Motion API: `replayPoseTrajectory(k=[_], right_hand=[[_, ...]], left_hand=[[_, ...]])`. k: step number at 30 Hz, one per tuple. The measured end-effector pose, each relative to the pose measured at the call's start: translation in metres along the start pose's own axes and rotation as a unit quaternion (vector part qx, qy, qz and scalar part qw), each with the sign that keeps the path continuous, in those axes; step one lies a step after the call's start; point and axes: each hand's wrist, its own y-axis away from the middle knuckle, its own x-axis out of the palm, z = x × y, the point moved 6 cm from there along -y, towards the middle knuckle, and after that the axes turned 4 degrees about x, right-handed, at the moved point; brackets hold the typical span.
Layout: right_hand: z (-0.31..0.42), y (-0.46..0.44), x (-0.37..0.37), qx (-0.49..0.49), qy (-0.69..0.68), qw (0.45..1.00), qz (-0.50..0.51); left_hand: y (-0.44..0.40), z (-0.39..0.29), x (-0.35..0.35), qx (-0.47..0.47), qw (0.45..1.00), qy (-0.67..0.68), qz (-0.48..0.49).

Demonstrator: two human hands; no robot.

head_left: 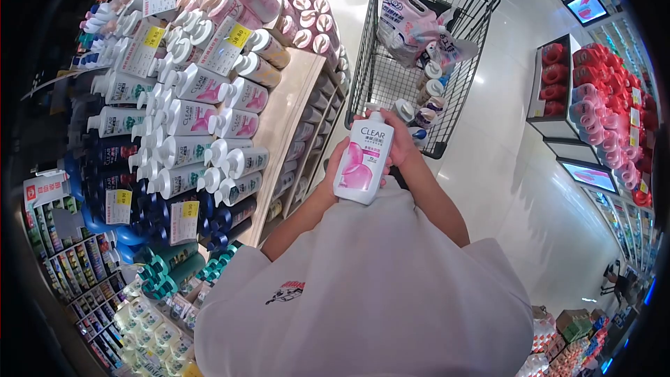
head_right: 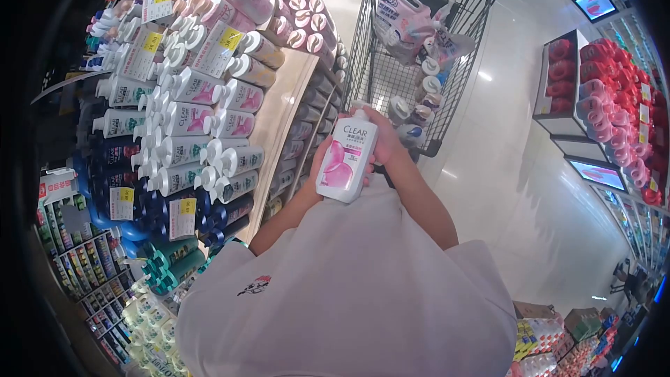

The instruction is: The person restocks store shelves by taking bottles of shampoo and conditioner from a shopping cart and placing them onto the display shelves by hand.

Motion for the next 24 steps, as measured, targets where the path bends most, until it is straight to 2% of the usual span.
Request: replayPoseTrajectory(k=[5,11,14,17,20,23,24], right_hand=[[-0.007,-0.006,-0.012,0.016,-0.002,1.000,-0.003],[-0.004,0.001,0.007,0.004,0.006,0.999,0.046],[-0.001,0.000,0.006,0.002,0.024,0.999,0.045],[-0.003,-0.004,-0.015,0.018,0.056,0.998,0.028],[-0.006,-0.001,-0.005,0.005,0.106,0.993,0.043],[-0.009,0.003,0.002,0.000,0.115,0.993,0.030],[-0.010,0.005,0.005,0.005,0.115,0.993,0.029]], left_hand=[[0.002,-0.007,-0.005,0.023,0.999,-0.040,-0.006],[0.006,-0.009,0.005,0.018,1.000,-0.022,-0.008],[-0.001,-0.005,-0.013,-0.001,1.000,0.012,0.022],[0.008,-0.008,-0.019,0.026,0.995,-0.053,-0.083],[0.007,-0.006,-0.033,0.040,0.995,0.006,-0.095],[0.001,-0.010,-0.043,0.024,0.991,-0.126,-0.027],[-0.001,-0.005,-0.031,-0.002,0.998,-0.056,0.027]])
